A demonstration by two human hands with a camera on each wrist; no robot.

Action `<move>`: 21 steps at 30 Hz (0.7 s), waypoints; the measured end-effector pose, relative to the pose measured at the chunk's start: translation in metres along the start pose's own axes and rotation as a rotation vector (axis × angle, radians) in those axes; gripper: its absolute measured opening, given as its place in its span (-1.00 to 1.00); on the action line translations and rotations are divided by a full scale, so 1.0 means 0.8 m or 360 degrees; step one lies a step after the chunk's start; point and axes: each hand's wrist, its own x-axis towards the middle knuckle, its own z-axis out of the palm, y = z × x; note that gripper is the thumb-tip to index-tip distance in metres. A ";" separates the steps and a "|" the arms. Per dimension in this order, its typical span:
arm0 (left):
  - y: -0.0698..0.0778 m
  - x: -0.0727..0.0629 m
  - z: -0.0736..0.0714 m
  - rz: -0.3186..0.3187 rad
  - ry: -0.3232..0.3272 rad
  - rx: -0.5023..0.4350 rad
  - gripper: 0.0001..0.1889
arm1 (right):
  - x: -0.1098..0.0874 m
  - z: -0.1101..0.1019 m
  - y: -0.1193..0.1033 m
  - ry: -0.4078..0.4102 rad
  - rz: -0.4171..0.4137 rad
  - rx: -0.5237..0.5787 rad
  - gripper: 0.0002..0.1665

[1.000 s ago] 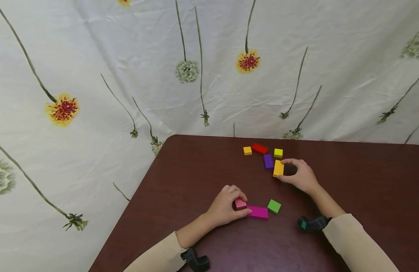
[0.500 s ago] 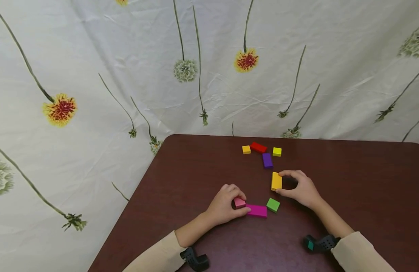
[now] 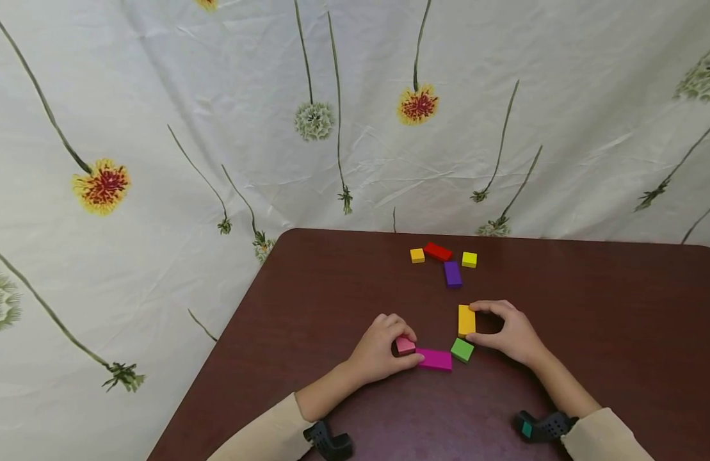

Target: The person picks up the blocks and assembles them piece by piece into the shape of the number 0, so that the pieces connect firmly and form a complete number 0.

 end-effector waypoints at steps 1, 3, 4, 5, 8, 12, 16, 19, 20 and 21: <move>0.000 0.000 0.000 0.0001 0.0001 0.0000 -0.70 | 0.000 0.000 0.000 0.0007 -0.0008 0.0003 -0.40; 0.000 0.000 0.000 0.0005 0.0004 -0.0001 -0.70 | -0.001 0.001 0.001 0.0019 -0.0026 0.0009 -0.40; 0.000 0.000 -0.001 0.0005 0.0006 -0.0004 -0.70 | -0.001 0.002 0.001 0.0025 -0.0038 0.0013 -0.41; 0.000 0.001 -0.001 0.0006 0.0007 -0.0006 -0.71 | 0.000 0.002 0.001 0.0031 -0.0048 0.0016 -0.41; 0.000 0.001 -0.002 0.0009 0.0009 -0.0010 -0.71 | 0.000 0.002 0.002 0.0043 -0.0076 0.0030 -0.44; -0.001 0.002 -0.002 0.0005 0.0005 -0.0007 -0.71 | 0.001 0.002 0.002 0.0048 -0.0094 0.0049 -0.47; -0.001 0.002 -0.002 -0.0005 -0.0006 -0.0004 -0.70 | 0.001 0.002 0.001 0.0039 -0.0098 0.0058 -0.48; 0.000 0.002 -0.002 -0.0008 -0.0015 -0.0005 -0.70 | -0.001 0.003 0.002 0.0038 -0.0100 0.0051 -0.48; 0.000 0.002 -0.002 -0.0009 -0.0018 -0.0005 -0.70 | -0.001 0.003 0.002 0.0039 -0.0103 0.0046 -0.48; 0.000 0.001 -0.002 -0.0010 -0.0019 -0.0004 -0.71 | -0.002 0.003 0.002 0.0041 -0.0105 0.0043 -0.48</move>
